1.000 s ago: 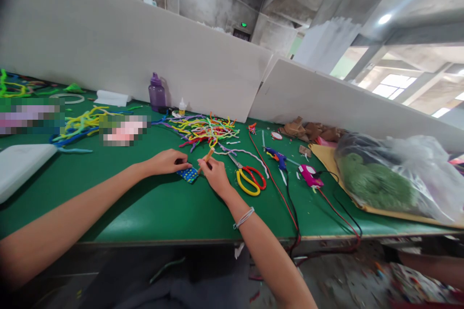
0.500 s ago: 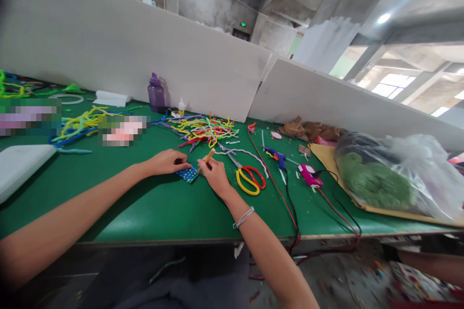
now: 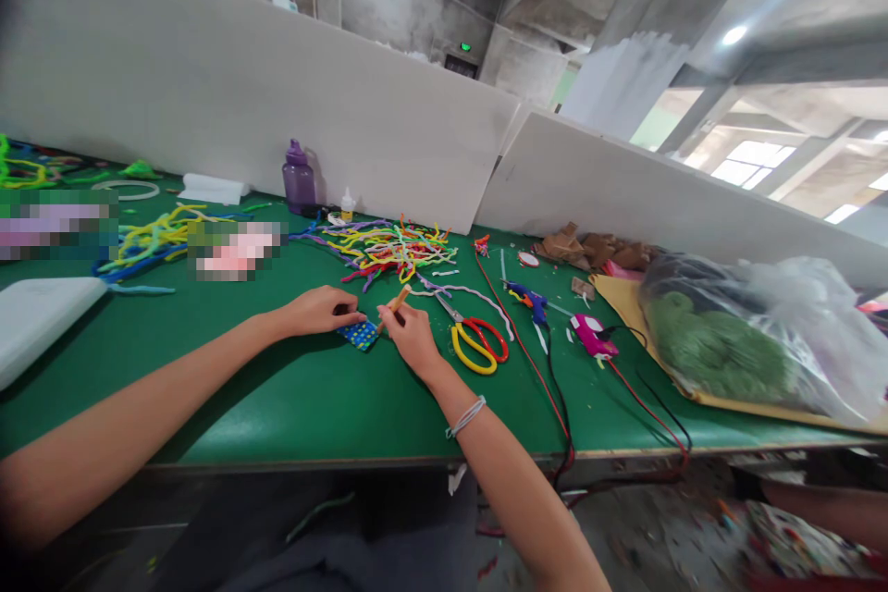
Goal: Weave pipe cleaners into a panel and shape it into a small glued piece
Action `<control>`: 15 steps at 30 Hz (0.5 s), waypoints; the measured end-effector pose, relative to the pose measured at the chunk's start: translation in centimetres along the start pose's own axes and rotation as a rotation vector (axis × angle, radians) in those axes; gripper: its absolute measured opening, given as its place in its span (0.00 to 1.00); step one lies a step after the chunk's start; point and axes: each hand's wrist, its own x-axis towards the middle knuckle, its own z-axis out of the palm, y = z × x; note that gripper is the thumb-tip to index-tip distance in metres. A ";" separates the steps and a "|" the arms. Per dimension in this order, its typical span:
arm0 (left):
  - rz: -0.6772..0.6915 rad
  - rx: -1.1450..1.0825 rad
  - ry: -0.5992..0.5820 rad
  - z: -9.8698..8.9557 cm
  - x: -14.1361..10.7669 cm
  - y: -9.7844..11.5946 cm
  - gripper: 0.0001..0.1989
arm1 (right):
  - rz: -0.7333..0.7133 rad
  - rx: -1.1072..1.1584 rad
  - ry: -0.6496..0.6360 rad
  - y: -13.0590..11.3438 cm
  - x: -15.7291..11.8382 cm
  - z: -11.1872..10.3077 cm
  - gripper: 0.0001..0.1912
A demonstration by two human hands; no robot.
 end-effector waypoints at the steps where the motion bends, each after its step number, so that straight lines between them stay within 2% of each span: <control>1: -0.001 0.000 0.001 0.0 0.0 0.0 0.23 | -0.002 0.000 0.001 0.0 0.0 0.0 0.16; 15: 0.002 -0.011 0.019 0.1 0.0 -0.1 0.24 | -0.001 -0.004 -0.001 0.0 0.0 0.1 0.17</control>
